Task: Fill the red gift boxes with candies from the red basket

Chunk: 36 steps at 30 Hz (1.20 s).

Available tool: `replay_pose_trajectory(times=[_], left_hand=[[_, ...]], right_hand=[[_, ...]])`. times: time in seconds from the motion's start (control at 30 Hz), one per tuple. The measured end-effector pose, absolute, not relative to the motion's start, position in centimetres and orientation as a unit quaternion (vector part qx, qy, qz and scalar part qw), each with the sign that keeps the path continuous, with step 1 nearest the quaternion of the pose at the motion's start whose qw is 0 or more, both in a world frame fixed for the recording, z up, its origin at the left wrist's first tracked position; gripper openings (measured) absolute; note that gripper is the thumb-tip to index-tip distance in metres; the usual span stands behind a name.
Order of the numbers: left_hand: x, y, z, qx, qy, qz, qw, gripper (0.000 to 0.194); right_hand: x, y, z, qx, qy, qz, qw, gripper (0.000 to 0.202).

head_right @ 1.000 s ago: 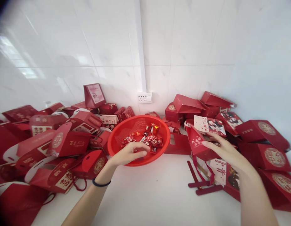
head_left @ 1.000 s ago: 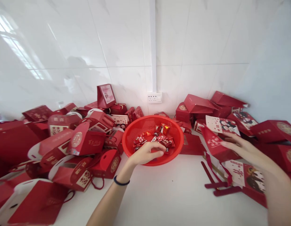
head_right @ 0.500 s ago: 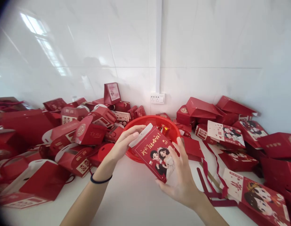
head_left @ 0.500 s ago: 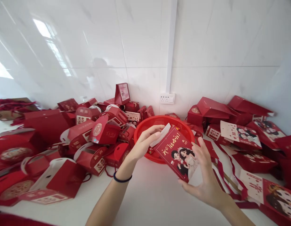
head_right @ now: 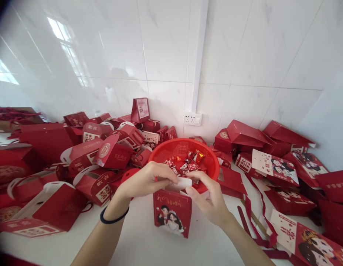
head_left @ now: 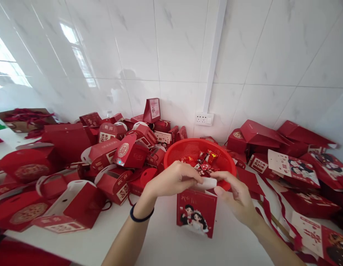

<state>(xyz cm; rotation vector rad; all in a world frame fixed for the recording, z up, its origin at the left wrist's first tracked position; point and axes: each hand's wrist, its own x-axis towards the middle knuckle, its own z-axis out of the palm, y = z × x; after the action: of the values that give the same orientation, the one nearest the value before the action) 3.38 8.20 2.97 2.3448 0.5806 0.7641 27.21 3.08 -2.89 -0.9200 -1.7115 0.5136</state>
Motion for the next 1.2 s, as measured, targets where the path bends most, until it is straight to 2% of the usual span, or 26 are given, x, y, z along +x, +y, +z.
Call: replay_pose_trajectory(times=[0.17, 0.23, 0.37, 0.47, 0.57, 0.73, 0.83, 0.97, 1.1, 1.2], left_hand=[[4.0, 8.5, 1.5, 0.9, 0.226, 0.187, 0.321, 0.019], [3.7, 8.8, 0.9, 0.901, 0.235, 0.152, 0.331, 0.026], [3.3, 9.3, -0.1, 0.906, 0.246, 0.14, 0.313, 0.031], [3.5, 9.4, -0.1, 0.907, 0.223, 0.141, 0.329, 0.021], [3.6, 9.3, 0.5, 0.902, 0.181, 0.148, 0.362, 0.017], [3.2, 10.0, 1.5, 0.872, 0.137, 0.183, 0.432, 0.022], [2.8, 12.1, 0.8, 0.848, 0.192, 0.257, 0.422, 0.026], [2.4, 16.7, -1.2, 0.85, 0.347, 0.257, 0.303, 0.036], [3.6, 21.1, -2.0, 0.889, 0.4, 0.084, 0.203, 0.05], [5.4, 23.0, -2.0, 0.879, 0.442, -0.065, 0.167, 0.067]], right_hand=[[26.5, 4.9, -2.8, -0.406, -0.788, 0.259, 0.383, 0.013], [26.8, 5.8, -2.9, -0.402, -0.804, 0.275, 0.341, 0.011], [28.2, 8.6, -2.1, -0.392, -0.785, 0.322, 0.356, 0.03], [29.5, 11.7, -1.5, -0.424, -0.767, 0.282, 0.39, 0.038], [30.5, 15.1, -2.1, -0.479, -0.75, 0.228, 0.395, 0.037], [31.3, 17.8, -5.0, -0.535, -0.746, 0.253, 0.304, 0.024], [31.4, 17.4, -5.8, -0.537, -0.767, 0.278, 0.214, 0.019], [31.2, 16.6, -5.7, -0.546, -0.777, 0.289, 0.12, 0.061], [30.7, 16.3, -5.5, -0.549, -0.779, 0.302, 0.044, 0.102], [30.3, 16.1, -5.3, -0.543, -0.782, 0.307, -0.004, 0.109]])
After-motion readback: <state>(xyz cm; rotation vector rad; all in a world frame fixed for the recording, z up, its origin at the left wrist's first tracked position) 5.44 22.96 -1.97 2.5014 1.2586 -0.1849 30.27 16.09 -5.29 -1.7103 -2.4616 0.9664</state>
